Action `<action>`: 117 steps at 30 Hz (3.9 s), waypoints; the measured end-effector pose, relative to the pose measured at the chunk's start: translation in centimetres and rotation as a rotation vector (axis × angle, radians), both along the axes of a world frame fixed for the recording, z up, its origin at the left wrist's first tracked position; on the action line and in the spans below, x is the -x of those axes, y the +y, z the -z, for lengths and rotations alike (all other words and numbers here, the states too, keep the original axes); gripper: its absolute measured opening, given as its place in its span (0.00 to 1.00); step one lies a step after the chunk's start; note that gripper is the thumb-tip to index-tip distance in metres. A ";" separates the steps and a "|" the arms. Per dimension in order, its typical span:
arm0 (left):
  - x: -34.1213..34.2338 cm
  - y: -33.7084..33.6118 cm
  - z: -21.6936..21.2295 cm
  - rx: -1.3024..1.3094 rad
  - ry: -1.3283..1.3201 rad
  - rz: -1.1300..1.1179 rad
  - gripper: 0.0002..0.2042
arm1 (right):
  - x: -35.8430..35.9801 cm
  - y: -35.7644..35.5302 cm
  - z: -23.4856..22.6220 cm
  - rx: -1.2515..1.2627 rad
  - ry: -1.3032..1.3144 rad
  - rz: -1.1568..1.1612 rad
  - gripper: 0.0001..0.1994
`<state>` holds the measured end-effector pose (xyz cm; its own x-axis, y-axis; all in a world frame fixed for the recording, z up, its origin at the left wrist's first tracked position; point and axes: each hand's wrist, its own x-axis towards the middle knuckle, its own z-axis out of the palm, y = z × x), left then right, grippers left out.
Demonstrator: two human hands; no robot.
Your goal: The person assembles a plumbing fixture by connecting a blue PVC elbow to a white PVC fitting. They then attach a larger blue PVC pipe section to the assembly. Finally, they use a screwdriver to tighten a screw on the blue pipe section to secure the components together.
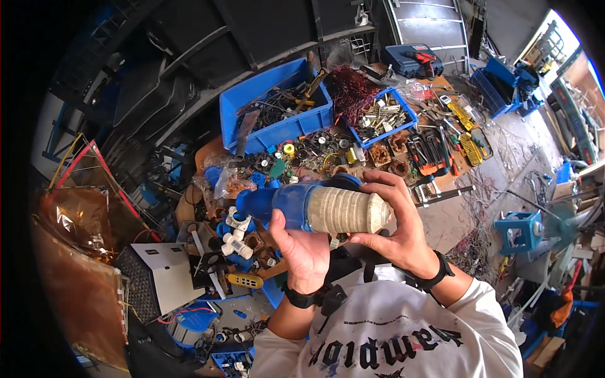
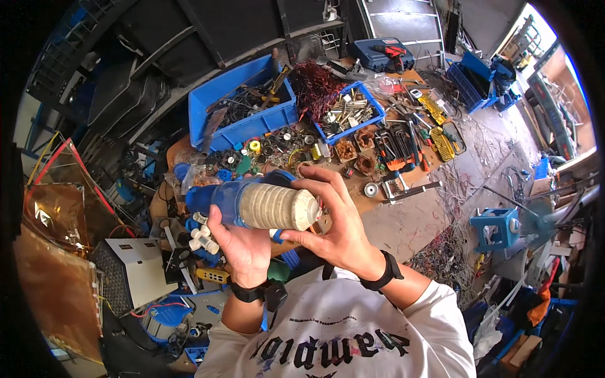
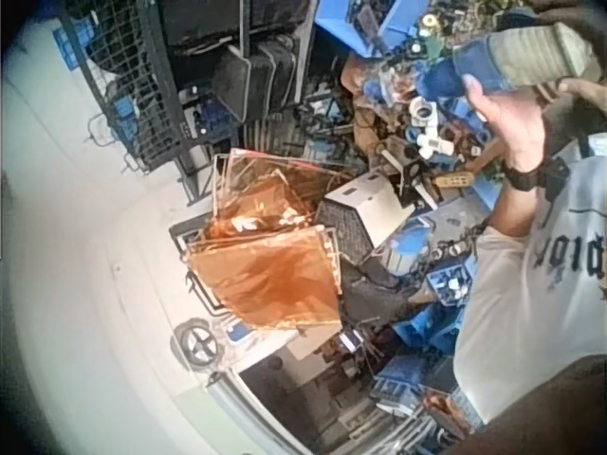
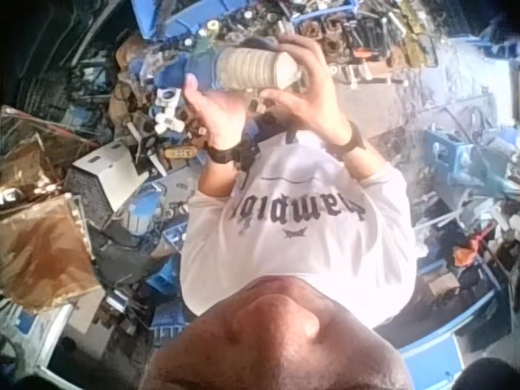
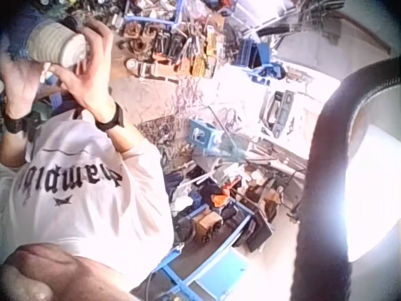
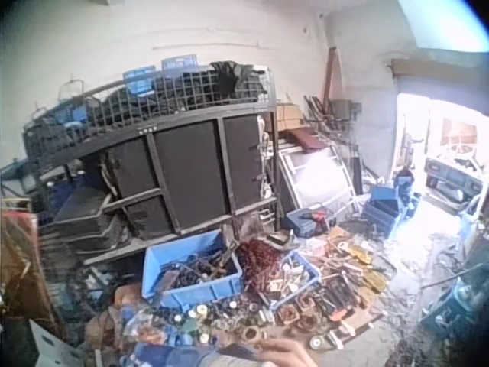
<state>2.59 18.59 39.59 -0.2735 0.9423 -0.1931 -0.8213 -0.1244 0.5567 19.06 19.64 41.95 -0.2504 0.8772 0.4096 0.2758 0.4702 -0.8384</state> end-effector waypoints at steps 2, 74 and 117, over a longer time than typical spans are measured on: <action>0.4 -0.3 0.1 -0.055 0.103 -0.004 0.31 | -0.2 -0.5 -0.4 -0.003 -0.046 0.020 0.37; 3.9 1.8 3.9 -0.878 2.122 0.340 0.25 | -7.7 -2.6 4.8 -0.011 -0.694 -0.159 0.25; 5.4 -1.4 6.1 -0.542 2.166 0.300 0.26 | -6.7 -2.7 5.9 0.090 -0.425 -0.094 0.29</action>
<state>-2.85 17.23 33.48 0.4655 0.8274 0.3141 0.7667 -0.5543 0.3239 25.79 16.90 36.04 -0.4602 0.8702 0.1761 0.5641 0.4398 -0.6988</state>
